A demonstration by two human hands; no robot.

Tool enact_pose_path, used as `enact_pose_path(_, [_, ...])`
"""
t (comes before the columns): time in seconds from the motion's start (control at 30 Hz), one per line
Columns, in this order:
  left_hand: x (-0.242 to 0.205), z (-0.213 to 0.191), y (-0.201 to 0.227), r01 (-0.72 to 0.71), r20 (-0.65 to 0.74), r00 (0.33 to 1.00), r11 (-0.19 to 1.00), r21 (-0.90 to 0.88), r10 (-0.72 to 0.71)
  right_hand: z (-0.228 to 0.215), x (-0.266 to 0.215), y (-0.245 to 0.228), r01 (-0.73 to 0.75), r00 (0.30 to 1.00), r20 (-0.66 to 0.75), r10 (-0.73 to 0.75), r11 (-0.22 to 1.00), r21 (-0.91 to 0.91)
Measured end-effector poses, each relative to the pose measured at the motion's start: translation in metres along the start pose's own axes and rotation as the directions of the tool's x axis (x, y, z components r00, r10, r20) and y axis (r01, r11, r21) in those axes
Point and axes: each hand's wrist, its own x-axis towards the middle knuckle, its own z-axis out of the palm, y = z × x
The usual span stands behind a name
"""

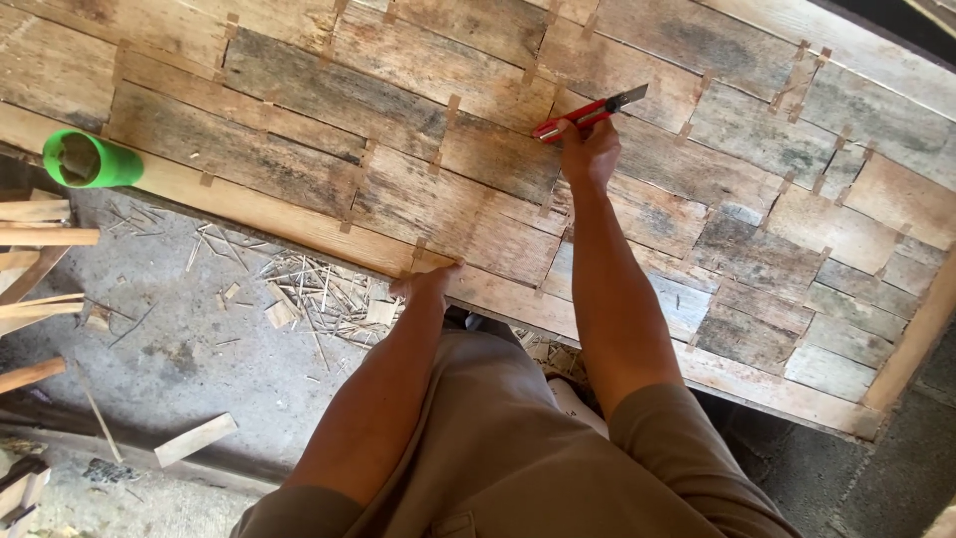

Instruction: Scraping and cleaning the joints and surfaces of a wooden block panel using a utility knife.

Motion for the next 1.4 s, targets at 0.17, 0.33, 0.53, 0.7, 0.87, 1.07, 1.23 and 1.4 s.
enact_pose_path(0.17, [-0.002,-0.001,0.004,0.022,0.013,1.000,0.998,0.058,-0.023,-0.009,-0.002,-0.003,0.023,0.995,0.100,-0.001,0.976,-0.218])
enact_pose_path(0.33, [0.019,0.005,-0.005,-0.039,-0.056,0.998,0.999,0.017,0.040,-0.018,-0.023,-0.009,0.062,0.989,0.145,-0.029,0.972,-0.226])
enact_pose_path(0.53, [0.028,0.006,-0.008,-0.004,-0.001,1.000,1.000,0.026,0.004,-0.024,-0.037,-0.007,0.049,0.993,0.116,-0.027,0.980,-0.195])
enact_pose_path(0.7, [0.048,0.010,-0.011,-0.007,0.017,1.000,0.997,0.074,0.006,-0.061,-0.047,-0.002,-0.028,0.989,0.135,0.054,0.982,-0.189])
enact_pose_path(0.87, [0.037,0.011,-0.016,-0.051,0.011,0.999,0.996,-0.069,0.052,-0.122,-0.084,0.029,0.059,0.998,-0.028,-0.062,0.993,-0.107])
enact_pose_path(1.07, [0.056,0.013,-0.019,-0.109,0.012,0.994,0.994,-0.018,0.109,-0.154,-0.164,0.052,0.009,1.000,-0.004,-0.009,0.994,0.111])
enact_pose_path(1.23, [0.153,0.029,-0.027,-0.160,0.378,0.914,0.987,-0.005,0.150,-0.156,-0.209,0.045,-0.239,0.968,0.086,0.235,0.970,0.048])
enact_pose_path(1.4, [0.057,0.015,-0.016,-0.124,0.138,0.985,0.986,0.109,0.108,-0.154,-0.229,0.052,-0.132,0.991,0.014,0.133,0.989,-0.064])
